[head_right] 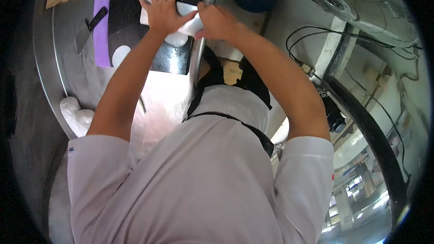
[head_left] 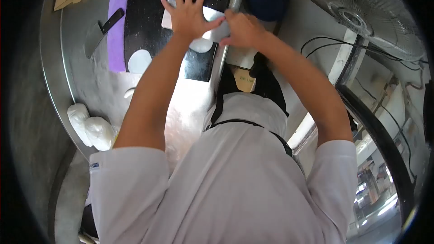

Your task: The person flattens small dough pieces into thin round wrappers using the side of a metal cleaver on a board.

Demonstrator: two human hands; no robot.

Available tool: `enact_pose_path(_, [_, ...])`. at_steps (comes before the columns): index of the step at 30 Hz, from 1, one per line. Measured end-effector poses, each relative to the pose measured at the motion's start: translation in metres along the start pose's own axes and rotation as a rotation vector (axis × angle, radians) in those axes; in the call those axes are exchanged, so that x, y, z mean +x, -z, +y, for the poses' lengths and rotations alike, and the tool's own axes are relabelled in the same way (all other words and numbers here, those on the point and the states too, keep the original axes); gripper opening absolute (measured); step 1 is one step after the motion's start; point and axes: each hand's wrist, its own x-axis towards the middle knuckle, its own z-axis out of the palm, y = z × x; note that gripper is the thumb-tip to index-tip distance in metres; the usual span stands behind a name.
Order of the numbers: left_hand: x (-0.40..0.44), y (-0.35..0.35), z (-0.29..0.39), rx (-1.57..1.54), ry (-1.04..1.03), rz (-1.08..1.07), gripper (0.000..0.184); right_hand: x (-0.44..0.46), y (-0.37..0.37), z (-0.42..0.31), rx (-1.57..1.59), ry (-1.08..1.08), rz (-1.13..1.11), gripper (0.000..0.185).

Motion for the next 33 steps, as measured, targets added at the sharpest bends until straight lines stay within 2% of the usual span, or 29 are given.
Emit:
enact_pose_path(2, [0.017, 0.050, 0.027, 0.135, 0.091, -0.221, 0.100, -0.002, -0.004, -0.010, -0.025, 0.001, -0.010, 0.080])
enact_pose_path(3, [0.013, 0.020, 0.007, 0.082, 0.064, -0.245, 0.118, -0.009, -0.012, -0.015, 0.006, -0.034, 0.000, 0.082])
enact_pose_path(4, [-0.006, 0.006, 0.002, 0.085, 0.067, -0.244, 0.118, -0.008, -0.014, -0.015, 0.024, -0.060, 0.016, 0.084])
enact_pose_path(6, [-0.031, -0.009, -0.004, -0.025, -0.128, -0.059, 0.111, -0.031, -0.033, -0.016, 0.081, -0.058, -0.024, 0.084])
enact_pose_path(7, [-0.043, -0.010, 0.000, 0.010, -0.094, -0.159, 0.112, -0.039, -0.037, -0.017, 0.112, -0.080, -0.063, 0.083])
enact_pose_path(10, [-0.025, -0.014, -0.004, -0.003, -0.129, -0.145, 0.109, -0.028, -0.035, -0.009, 0.102, -0.112, -0.061, 0.078])
enact_pose_path(12, [-0.004, -0.015, -0.011, -0.040, -0.146, -0.030, 0.109, -0.014, -0.023, -0.005, 0.106, -0.009, 0.075, 0.077])
enact_pose_path(14, [0.018, 0.001, -0.009, -0.023, -0.129, -0.019, 0.109, 0.004, -0.002, -0.010, 0.008, -0.064, 0.048, 0.078])
enact_pose_path(16, [0.034, 0.030, 0.004, 0.116, 0.035, -0.326, 0.115, 0.012, 0.003, -0.015, -0.040, -0.026, 0.045, 0.080])
enact_pose_path(17, [0.025, 0.023, 0.003, 0.050, 0.025, -0.216, 0.114, 0.010, -0.002, -0.015, 0.042, 0.011, 0.046, 0.082])
enact_pose_path(18, [0.010, 0.014, 0.002, 0.050, 0.023, -0.214, 0.114, -0.002, -0.011, -0.012, 0.041, 0.011, 0.048, 0.082])
enact_pose_path(20, [-0.036, -0.018, -0.009, -0.051, -0.152, -0.094, 0.114, -0.034, -0.044, -0.008, 0.153, 0.015, -0.021, 0.077])
enact_pose_path(21, [-0.052, -0.018, 0.007, -0.048, -0.119, -0.113, 0.115, -0.046, -0.049, -0.011, 0.151, 0.021, -0.011, 0.077])
enact_pose_path(23, [-0.037, -0.015, 0.026, -0.014, -0.124, -0.169, 0.113, -0.061, -0.043, -0.002, 0.117, -0.123, -0.054, 0.079])
enact_pose_path(25, [-0.033, -0.012, 0.031, 0.005, -0.101, -0.224, 0.111, -0.047, -0.016, 0.004, 0.100, -0.121, -0.090, 0.077])
enact_pose_path(26, [-0.027, -0.017, 0.028, -0.013, -0.039, -0.130, 0.111, -0.038, -0.005, 0.006, 0.082, -0.115, -0.102, 0.075])
enact_pose_path(27, [-0.018, -0.018, 0.027, -0.029, 0.021, -0.020, 0.111, -0.026, 0.000, 0.014, -0.009, -0.001, -0.040, 0.074])
enact_pose_path(28, [-0.008, -0.009, 0.029, -0.024, 0.025, -0.015, 0.111, -0.014, 0.005, 0.023, -0.106, 0.116, 0.021, 0.074])
enact_pose_path(30, [0.007, 0.016, 0.036, 0.126, 0.302, -0.173, 0.114, 0.018, 0.019, 0.025, -0.149, 0.173, -0.008, 0.075])
enact_pose_path(32, [0.002, 0.020, 0.032, 0.106, 0.305, -0.183, 0.113, 0.015, 0.018, 0.016, -0.185, 0.229, -0.031, 0.077])
enact_pose_path(33, [0.002, 0.024, 0.032, 0.088, 0.265, -0.234, 0.112, 0.006, 0.017, 0.010, -0.124, 0.172, -0.072, 0.078])
